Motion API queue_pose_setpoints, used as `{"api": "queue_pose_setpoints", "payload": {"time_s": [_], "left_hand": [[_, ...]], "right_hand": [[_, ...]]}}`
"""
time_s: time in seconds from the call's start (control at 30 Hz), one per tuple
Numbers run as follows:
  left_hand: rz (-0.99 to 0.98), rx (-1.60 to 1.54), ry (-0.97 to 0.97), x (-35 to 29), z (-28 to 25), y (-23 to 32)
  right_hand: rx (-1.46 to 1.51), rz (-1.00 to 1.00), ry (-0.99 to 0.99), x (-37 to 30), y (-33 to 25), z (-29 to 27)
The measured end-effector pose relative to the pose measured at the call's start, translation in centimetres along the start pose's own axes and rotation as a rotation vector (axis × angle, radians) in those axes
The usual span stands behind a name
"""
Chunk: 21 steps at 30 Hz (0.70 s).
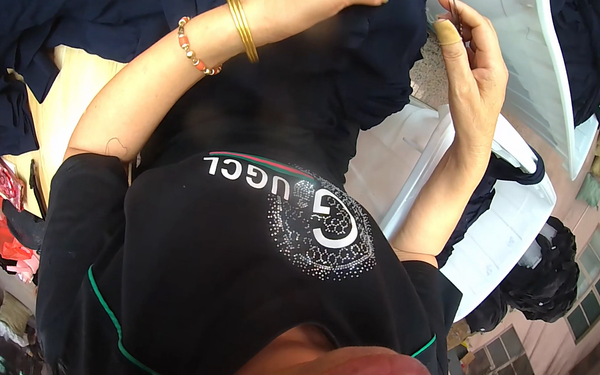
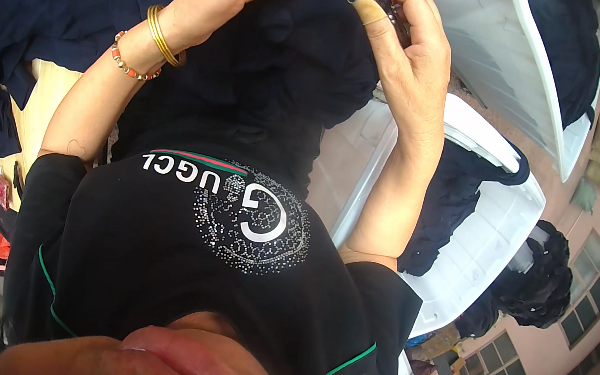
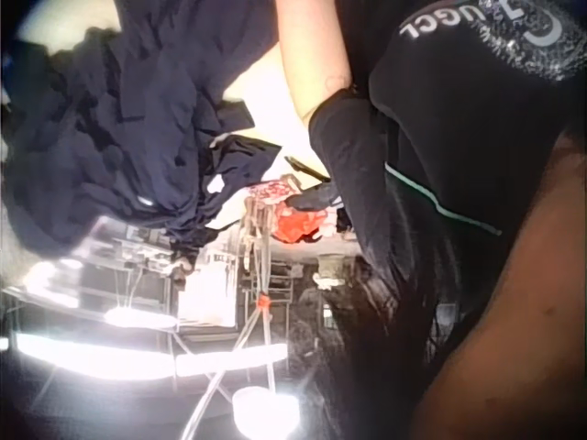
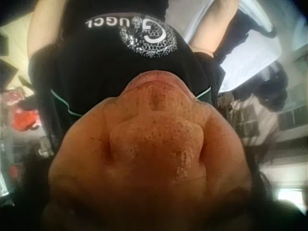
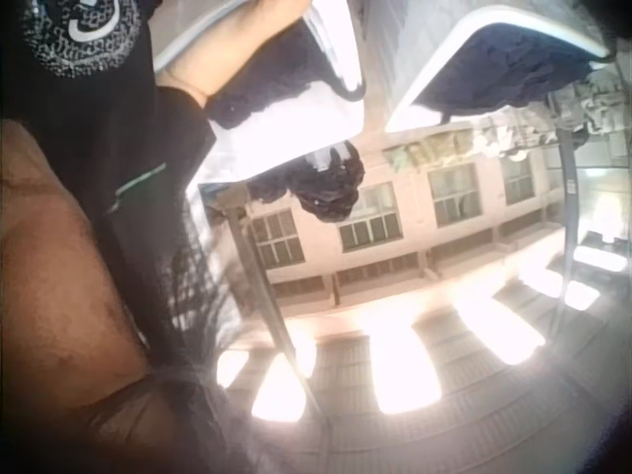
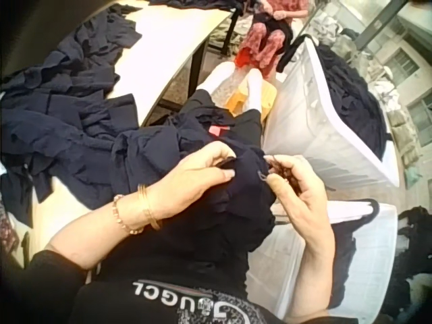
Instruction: Trimming excess threads from dark blue garments using small hand-held snips in a factory setting.
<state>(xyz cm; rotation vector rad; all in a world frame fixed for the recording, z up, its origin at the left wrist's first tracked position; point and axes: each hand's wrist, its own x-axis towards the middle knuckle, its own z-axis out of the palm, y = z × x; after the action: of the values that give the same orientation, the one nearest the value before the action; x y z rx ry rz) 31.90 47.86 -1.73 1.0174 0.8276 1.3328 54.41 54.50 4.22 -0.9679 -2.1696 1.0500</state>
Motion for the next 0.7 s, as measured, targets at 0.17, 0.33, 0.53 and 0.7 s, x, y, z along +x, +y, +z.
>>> {"api": "queue_pose_setpoints", "payload": {"time_s": [0.17, 0.33, 0.53, 0.7], "left_hand": [[-0.064, -0.078, 0.060, 0.1, -0.3, 0.6], [-0.176, -0.228, 0.025, 0.1, -0.5, 0.6], [-0.207, -0.396, 0.013, 0.0, -0.4, 0.8], [-0.196, -0.456, 0.056, -0.2, -0.1, 0.6]], "right_hand": [[-0.102, -0.071, 0.002, 0.2, 1.0, 0.0], [-0.136, -0.054, 0.049, 0.1, 1.0, 0.1], [-0.199, -0.163, 0.007, 0.9, -3.3, 1.0], [-0.255, -0.245, 0.044, 1.0, -3.7, 1.6]]}}
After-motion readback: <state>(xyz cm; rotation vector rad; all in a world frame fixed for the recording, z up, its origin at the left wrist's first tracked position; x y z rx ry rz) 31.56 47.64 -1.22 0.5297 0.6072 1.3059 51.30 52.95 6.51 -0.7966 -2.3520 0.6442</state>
